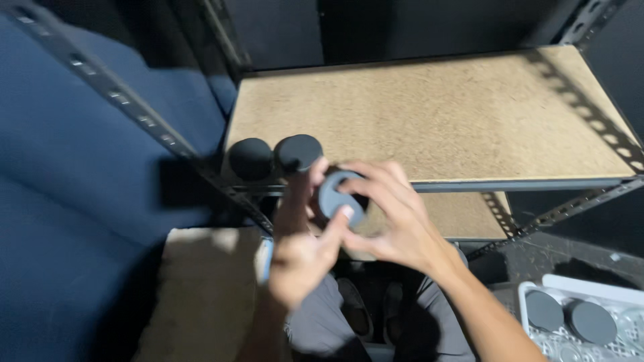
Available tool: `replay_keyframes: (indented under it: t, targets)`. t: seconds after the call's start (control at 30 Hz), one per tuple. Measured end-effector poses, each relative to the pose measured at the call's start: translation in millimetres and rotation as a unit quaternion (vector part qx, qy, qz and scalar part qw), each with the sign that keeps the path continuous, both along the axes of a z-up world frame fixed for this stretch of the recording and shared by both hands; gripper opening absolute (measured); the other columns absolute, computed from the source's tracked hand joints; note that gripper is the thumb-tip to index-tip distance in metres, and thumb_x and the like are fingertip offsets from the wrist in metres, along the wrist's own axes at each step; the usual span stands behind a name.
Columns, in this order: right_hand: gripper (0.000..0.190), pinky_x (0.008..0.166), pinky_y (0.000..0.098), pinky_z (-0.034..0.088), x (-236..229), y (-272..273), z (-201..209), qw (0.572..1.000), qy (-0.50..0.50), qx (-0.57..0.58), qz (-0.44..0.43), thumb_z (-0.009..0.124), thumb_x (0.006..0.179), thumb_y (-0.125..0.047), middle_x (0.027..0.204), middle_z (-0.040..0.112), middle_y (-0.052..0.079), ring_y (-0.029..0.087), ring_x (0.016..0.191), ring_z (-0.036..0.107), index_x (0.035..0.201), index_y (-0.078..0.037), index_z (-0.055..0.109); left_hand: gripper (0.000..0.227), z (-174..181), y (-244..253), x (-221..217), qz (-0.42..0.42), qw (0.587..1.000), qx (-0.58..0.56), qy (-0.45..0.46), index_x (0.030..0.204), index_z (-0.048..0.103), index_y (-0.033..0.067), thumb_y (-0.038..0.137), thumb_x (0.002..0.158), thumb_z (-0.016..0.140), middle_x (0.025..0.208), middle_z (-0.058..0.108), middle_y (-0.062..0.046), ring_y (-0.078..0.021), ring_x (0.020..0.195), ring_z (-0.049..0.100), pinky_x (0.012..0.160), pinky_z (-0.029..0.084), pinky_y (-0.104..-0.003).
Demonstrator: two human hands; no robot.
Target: The person organizes items on a metal shelving unit. They fold and stack towels, then place black lids, glass jars, and toilet paper rolls onto the shelf from a white basket.
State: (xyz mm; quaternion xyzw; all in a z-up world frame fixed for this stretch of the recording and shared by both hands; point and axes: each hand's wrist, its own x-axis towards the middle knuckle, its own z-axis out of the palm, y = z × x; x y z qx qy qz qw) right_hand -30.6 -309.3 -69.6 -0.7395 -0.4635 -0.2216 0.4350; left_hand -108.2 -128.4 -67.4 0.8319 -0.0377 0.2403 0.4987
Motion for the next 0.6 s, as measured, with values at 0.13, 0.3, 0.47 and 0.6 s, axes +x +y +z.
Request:
replay_keyframes:
  t: [0.13,0.3,0.47,0.6]
  targets:
    - [0.045,0.095,0.0624,0.060,37.7,81.8,32.7,0.989,0.049,0.018,0.142,0.078,0.079,-0.010,0.131,0.078,0.026,0.051,0.109,0.072,0.123,-0.006,0.071,0.090,47.3,68.0,31.7,0.061,0.959,0.251,0.118,0.162,0.054,0.0007,0.060,0.096,0.069,0.140,0.068,-0.031,-0.0586,0.125,0.071,0.108,0.051,-0.073]
    - [0.035,0.092,0.0526,0.058,81.2,137.7,28.9,0.978,0.131,-0.062,0.148,0.081,0.082,-0.023,0.097,0.076,0.017,0.040,0.103,0.068,0.111,-0.008,0.068,0.061,5.3,110.3,92.0,0.287,0.872,0.394,0.047,0.131,0.064,0.0162,0.056,0.086,0.075,0.109,0.068,-0.007,-0.0382,0.103,0.076,0.093,0.061,-0.052]
    - [0.053,0.090,0.0485,0.058,108.5,166.8,16.3,0.962,0.180,-0.141,0.151,0.094,0.074,-0.035,0.092,0.073,0.018,0.036,0.103,0.067,0.110,-0.009,0.065,0.083,24.8,158.7,134.1,0.163,0.852,0.377,0.324,0.129,0.078,0.0251,0.066,0.057,0.088,0.120,0.078,-0.011,-0.0485,0.111,0.080,0.100,0.062,-0.064]
    - [0.058,0.088,0.0474,0.059,107.5,172.3,21.9,0.952,0.206,-0.164,0.156,0.099,0.069,-0.038,0.093,0.073,0.018,0.034,0.101,0.070,0.109,-0.010,0.067,0.069,48.4,145.7,132.0,0.127,0.851,0.344,0.376,0.141,0.073,0.0241,0.026,0.072,0.075,0.136,0.070,-0.013,-0.0530,0.119,0.075,0.104,0.060,-0.067]
